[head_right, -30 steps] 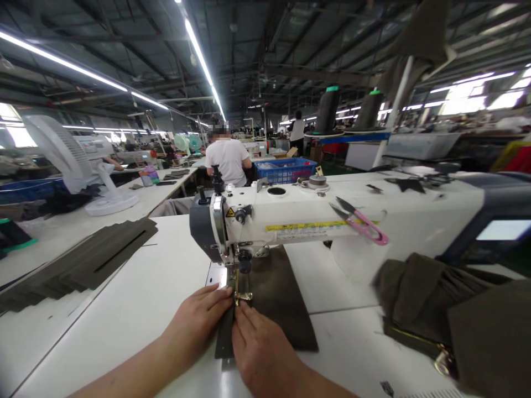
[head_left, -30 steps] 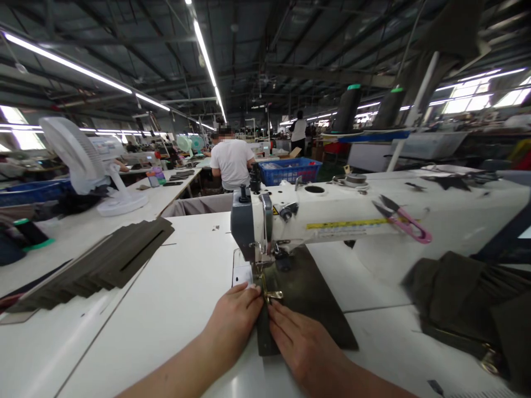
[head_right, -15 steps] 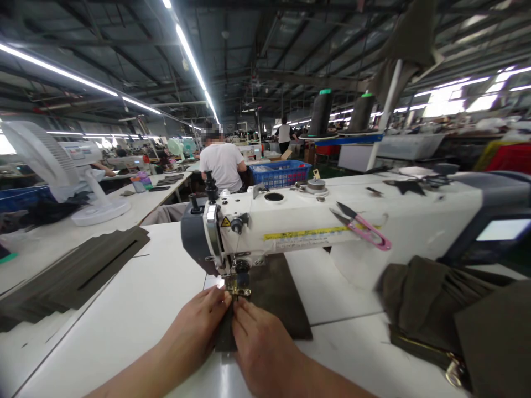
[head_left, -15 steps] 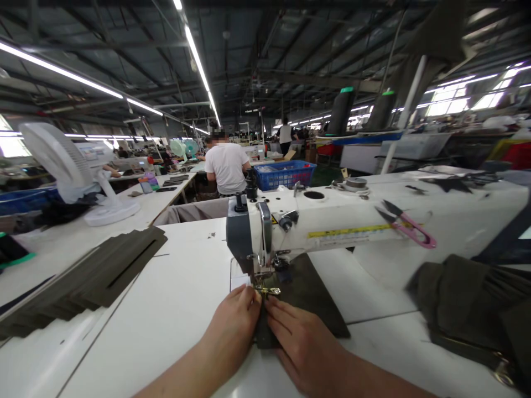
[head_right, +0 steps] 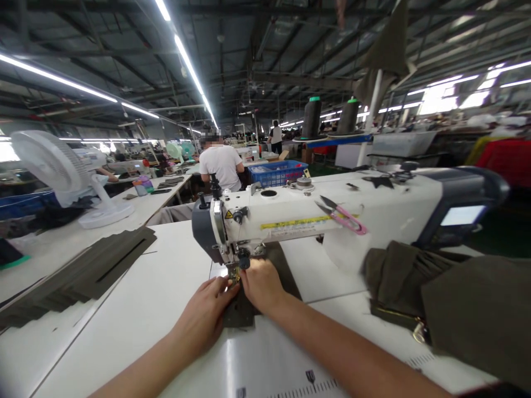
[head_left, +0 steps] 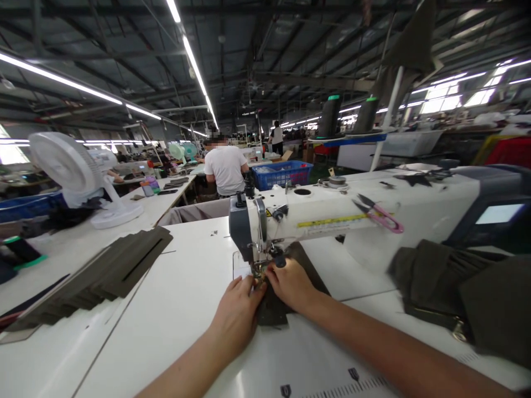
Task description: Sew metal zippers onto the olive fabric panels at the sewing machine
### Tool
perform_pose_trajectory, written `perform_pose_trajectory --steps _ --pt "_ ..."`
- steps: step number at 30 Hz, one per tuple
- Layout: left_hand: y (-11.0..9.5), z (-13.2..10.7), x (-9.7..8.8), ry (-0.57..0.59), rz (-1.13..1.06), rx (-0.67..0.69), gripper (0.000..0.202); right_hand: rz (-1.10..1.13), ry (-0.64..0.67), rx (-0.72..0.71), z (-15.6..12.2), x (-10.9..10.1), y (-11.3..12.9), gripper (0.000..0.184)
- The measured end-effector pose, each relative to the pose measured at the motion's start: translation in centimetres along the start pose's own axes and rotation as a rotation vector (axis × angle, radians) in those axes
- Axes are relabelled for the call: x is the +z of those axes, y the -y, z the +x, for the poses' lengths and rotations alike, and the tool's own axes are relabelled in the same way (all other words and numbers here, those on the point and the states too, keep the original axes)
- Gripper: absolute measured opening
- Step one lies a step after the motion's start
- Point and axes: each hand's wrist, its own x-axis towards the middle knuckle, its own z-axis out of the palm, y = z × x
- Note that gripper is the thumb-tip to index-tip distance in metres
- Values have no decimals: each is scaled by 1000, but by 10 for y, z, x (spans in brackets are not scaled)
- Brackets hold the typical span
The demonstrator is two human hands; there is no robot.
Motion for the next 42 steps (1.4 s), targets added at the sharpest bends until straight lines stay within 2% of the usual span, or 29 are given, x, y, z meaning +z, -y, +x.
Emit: perform_pose_trajectory --steps 8,11,15,18,20,21,23,31,42 --pt "1 2 -1 6 25 43 39 -3 9 250 5 8 5 19" --pt "1 3 -1 2 27 45 37 -30 6 282 13 8 10 23" --pt "1 0 0 -12 21 26 36 -32 0 169 -4 -4 15 24" --pt "-1 -7 2 -55 -4 30 35 38 7 -104 -40 -12 18 27" --pt "-4 -11 4 -79 -14 52 34 123 -28 -278 -64 -13 18 43" --pt "-5 -13 5 -87 -15 62 34 153 -42 -323 -72 -13 17 47" --pt "-7 -15 6 -95 -18 78 32 173 -58 -338 -81 -11 16 45" --pt "0 -6 4 -124 -13 142 26 110 -152 -414 -65 -4 11 33" --pt "19 11 9 -143 -52 129 25 89 -20 -397 -35 1 1 37"
